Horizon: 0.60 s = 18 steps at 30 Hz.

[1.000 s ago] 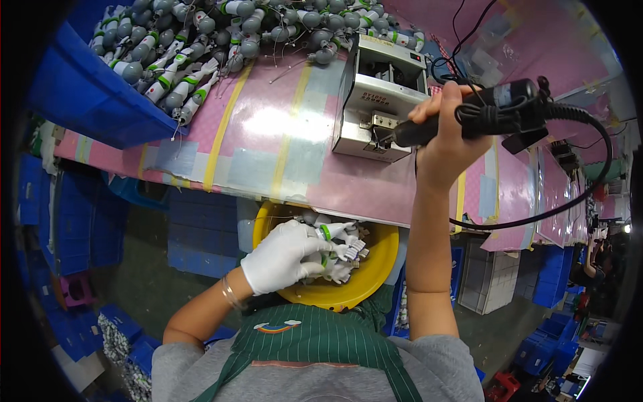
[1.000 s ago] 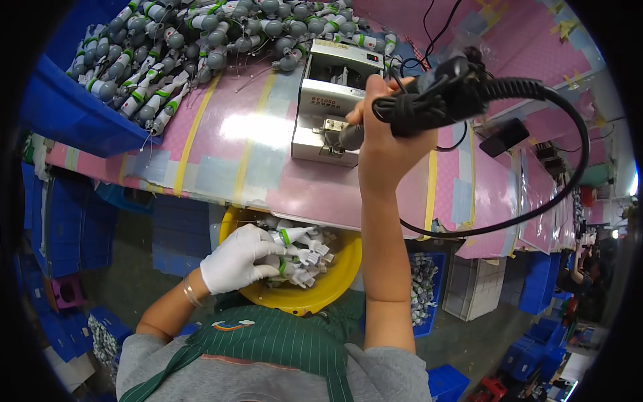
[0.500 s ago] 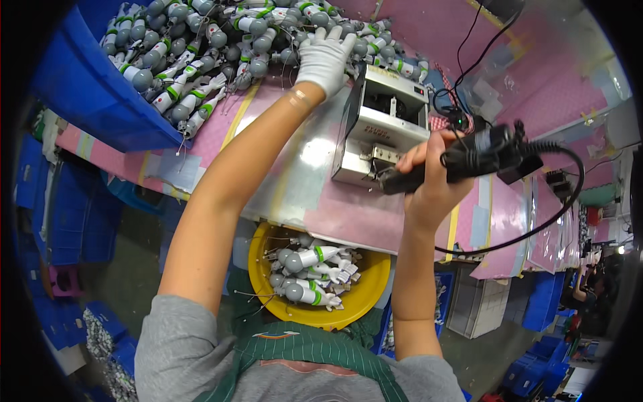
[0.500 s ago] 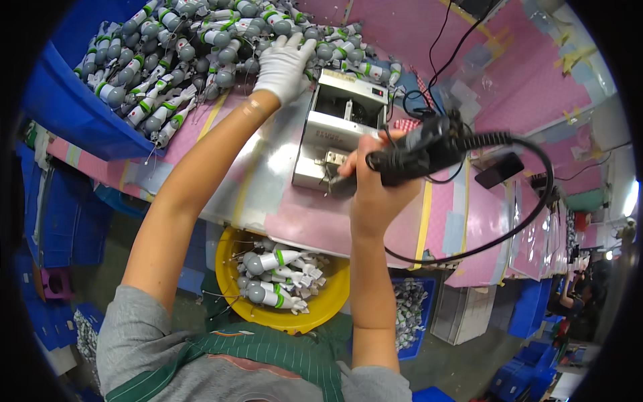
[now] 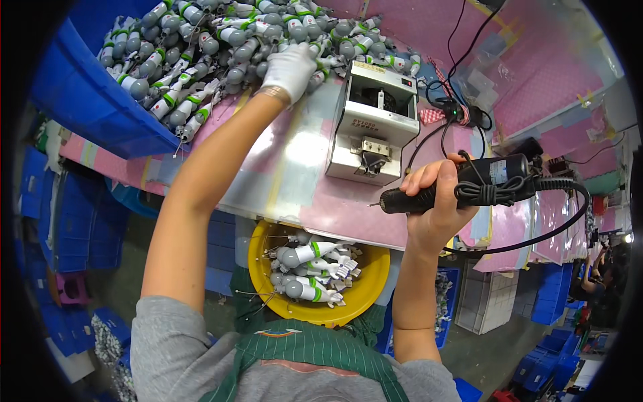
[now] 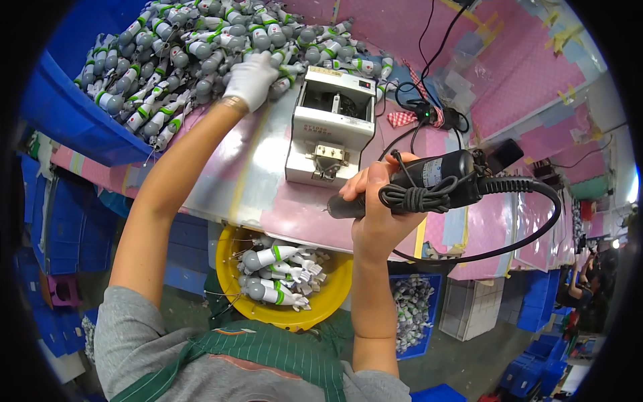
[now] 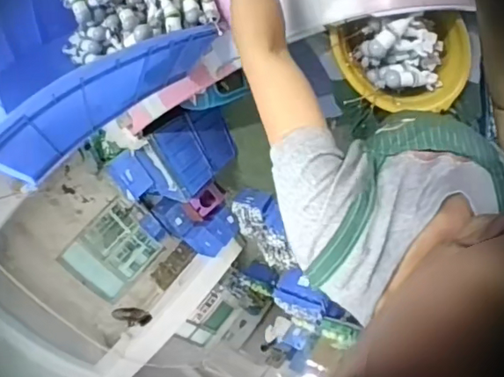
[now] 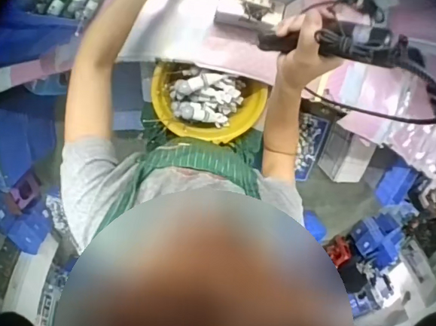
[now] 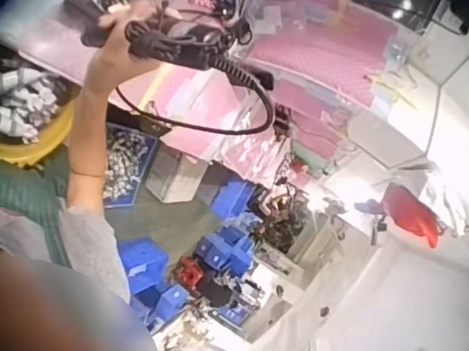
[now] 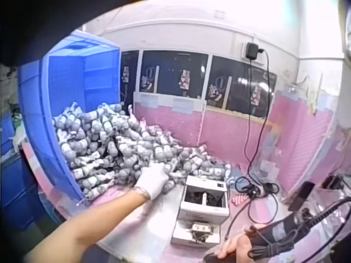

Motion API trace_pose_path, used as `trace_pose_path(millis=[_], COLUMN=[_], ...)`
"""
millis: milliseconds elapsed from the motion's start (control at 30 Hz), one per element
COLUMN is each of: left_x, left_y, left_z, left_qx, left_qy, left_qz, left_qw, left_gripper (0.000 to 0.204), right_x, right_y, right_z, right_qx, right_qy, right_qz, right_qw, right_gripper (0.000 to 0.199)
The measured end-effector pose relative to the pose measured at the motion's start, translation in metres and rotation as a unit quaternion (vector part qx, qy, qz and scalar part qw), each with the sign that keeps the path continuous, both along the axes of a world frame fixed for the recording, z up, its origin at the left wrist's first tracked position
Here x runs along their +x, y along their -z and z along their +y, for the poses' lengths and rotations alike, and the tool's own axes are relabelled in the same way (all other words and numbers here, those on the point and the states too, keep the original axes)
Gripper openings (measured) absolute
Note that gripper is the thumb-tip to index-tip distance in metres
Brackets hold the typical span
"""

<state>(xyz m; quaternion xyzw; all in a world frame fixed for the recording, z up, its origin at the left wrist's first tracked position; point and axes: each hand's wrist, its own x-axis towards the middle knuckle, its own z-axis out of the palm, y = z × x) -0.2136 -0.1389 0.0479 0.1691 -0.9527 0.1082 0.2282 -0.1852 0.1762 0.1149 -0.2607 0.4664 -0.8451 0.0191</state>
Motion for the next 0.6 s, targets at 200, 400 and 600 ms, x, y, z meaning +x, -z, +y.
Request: trace_pose_path(millis=[200,400,600], left_x=[0.099,0.184,0.181], left_y=[0.018,0.021,0.003], left_z=[0.018,0.034,0.07], left_qx=[0.131,0.16,0.164], left_qy=[0.096,0.114,0.143], left_qz=[0.043,0.056,0.112], left_qw=[0.986,0.979,0.97], left_gripper=[0.004,0.004,0.028], right_x=[0.004,0.006,0.012], right_y=[0.008,0.01,0.01], right_z=[0.005,0.004,-0.005], right_qx=[0.001,0.011,0.017], right_qy=[-0.007,-0.007,-0.008], right_qz=[-0.01,-0.015,-0.014], right_qw=[1.0,1.0,1.0], right_gripper=[0.02,0.02,0.02])
